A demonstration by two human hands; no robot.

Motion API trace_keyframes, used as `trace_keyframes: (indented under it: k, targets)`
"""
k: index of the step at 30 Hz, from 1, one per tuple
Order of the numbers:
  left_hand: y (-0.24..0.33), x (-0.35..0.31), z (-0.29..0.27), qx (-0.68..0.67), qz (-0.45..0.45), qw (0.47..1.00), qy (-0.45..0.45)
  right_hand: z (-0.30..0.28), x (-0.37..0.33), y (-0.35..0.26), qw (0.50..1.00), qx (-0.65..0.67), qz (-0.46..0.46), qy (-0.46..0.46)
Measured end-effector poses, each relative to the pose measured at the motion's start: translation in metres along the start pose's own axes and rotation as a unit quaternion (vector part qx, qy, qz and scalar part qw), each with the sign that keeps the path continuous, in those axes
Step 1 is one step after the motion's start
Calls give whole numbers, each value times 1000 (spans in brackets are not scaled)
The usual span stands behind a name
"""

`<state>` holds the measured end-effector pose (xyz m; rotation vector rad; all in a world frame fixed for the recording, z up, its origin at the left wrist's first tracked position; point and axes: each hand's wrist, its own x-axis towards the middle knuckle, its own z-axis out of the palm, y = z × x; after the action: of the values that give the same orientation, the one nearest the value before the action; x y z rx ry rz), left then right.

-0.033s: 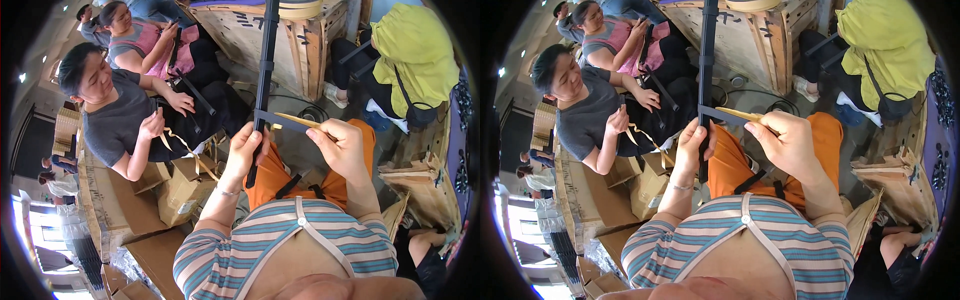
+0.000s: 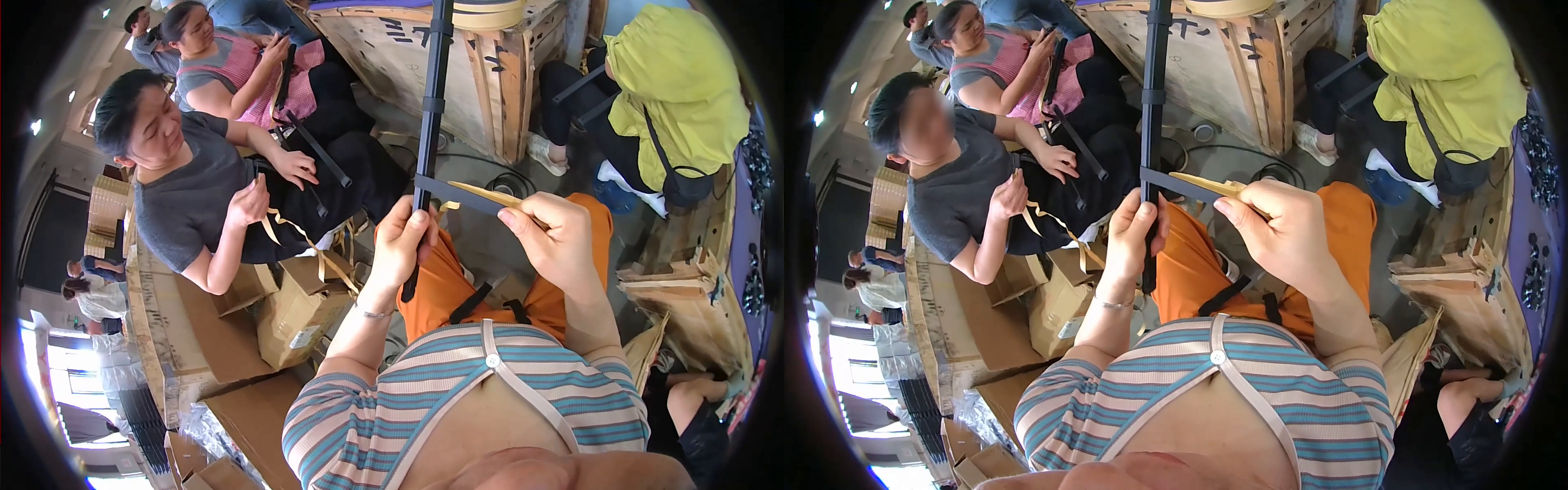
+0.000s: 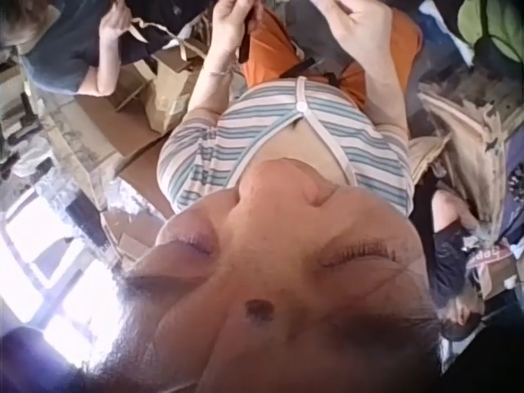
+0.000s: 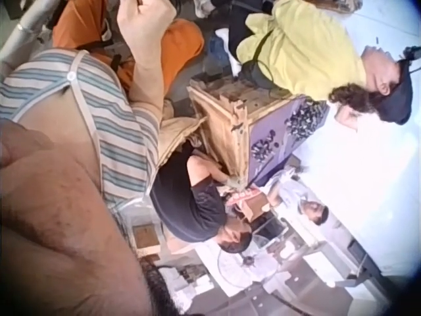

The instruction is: The recorder is applying yellow adhesive tape to long, black plastic components in a manufacturing assembly environment.

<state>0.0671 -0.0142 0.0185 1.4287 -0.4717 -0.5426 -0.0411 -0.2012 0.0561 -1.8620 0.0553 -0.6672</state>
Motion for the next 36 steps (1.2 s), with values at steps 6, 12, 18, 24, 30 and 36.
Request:
trace_keyframes:
  k: [6,12,18,24,30,36]
  targets:
    - [-27,7,1,211,138,962,102,2,1,1,999,-9,-35,-3]
    - [1,-1,-1,-110,-61,991,-44,-6,3,11,1000,-29,0,1]
    - [6,2,-4,-321,-115,920,-193,-11,9,20,999,-23,36,-12]
    - [2,12,4,-441,-152,844,-265,-6,12,48,994,42,97,-34]
    - [4,24,12,-416,-138,857,-270,-9,19,65,982,71,145,-96]
    - [3,37,13,-233,-56,951,-196,2,44,53,992,81,-20,-99]
